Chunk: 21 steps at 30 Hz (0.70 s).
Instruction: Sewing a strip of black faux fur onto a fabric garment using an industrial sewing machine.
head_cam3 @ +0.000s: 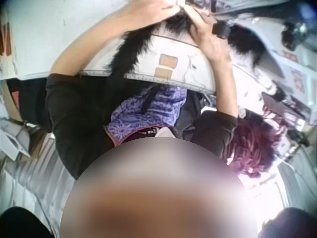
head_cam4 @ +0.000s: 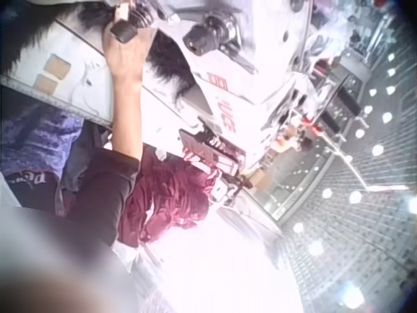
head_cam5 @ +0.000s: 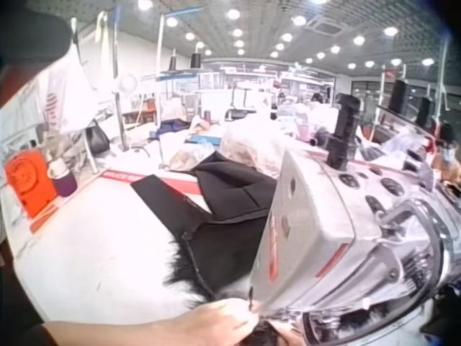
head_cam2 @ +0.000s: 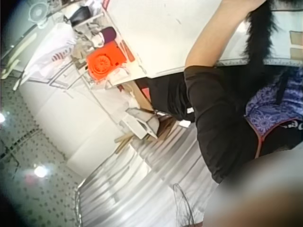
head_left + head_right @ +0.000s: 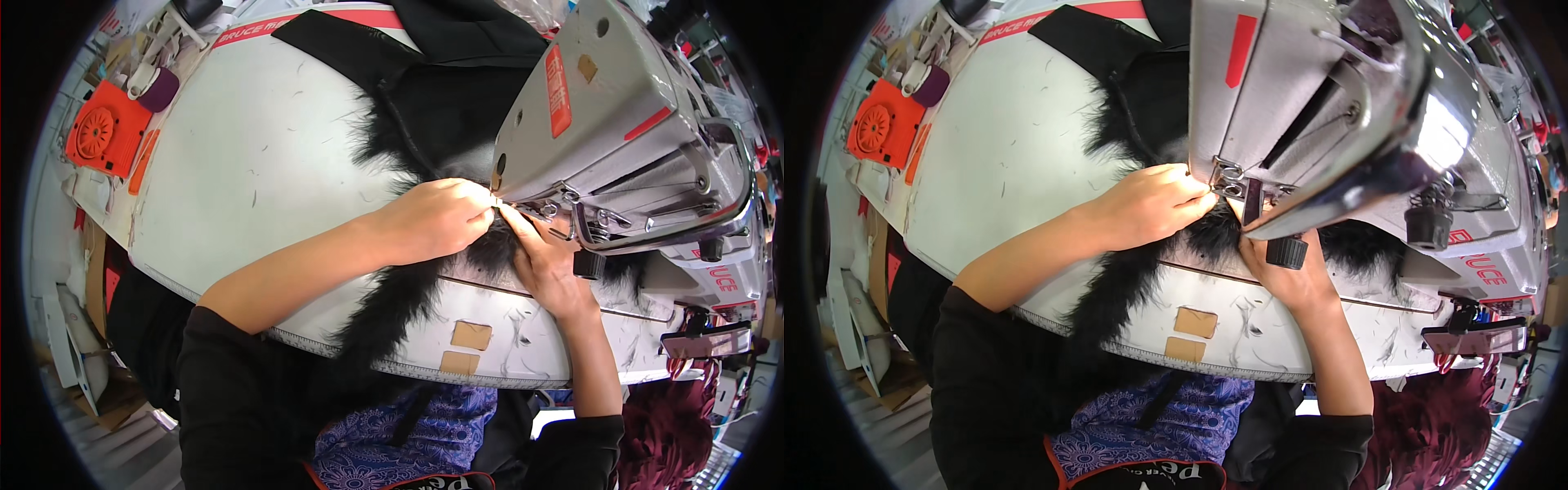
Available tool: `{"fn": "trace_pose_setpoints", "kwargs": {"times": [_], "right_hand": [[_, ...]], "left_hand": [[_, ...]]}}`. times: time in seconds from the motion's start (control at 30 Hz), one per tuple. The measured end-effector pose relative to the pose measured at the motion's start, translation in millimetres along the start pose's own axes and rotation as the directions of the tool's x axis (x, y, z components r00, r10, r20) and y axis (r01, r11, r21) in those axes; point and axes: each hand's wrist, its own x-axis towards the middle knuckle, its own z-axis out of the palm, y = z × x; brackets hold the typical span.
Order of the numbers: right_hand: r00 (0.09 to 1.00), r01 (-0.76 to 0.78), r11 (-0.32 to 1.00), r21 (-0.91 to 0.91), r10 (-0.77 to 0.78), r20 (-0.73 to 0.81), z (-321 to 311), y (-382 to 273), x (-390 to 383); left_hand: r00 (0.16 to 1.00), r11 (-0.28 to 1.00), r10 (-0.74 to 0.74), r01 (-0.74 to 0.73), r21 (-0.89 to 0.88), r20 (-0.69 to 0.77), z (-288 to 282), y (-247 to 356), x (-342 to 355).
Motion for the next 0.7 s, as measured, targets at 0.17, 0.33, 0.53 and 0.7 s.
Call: {"fn": "trace_pose_setpoints", "kwargs": {"times": [0.17, 0.33, 0.53, 0.7], "right_hand": [[0.999, 0.01, 0.999, 0.051, -0.008, -0.042, 2, -1, 2], [1.0, -0.003, 1.0, 0.029, 0.003, -0.015, -1, -2, 2], [0.996, 0.045, 0.997, 0.07, -0.039, -0.075, 4, -1, 2], [0.995, -0.028, 0.987, 0.157, 0.042, -0.089, 6, -3, 2]], "left_hand": [[1.0, 0.999, -0.023, 0.023, -0.024, 0.02, -1, -1, -1], [0.998, 1.0, -0.005, 0.006, -0.022, 0.069, -4, -6, -2], [0.973, 1.0, -0.018, 0.021, -0.01, 0.229, -11, -6, -1], [0.977, 0.999, -0.017, 0.025, -0.032, 0.214, -12, -7, -2]]}}
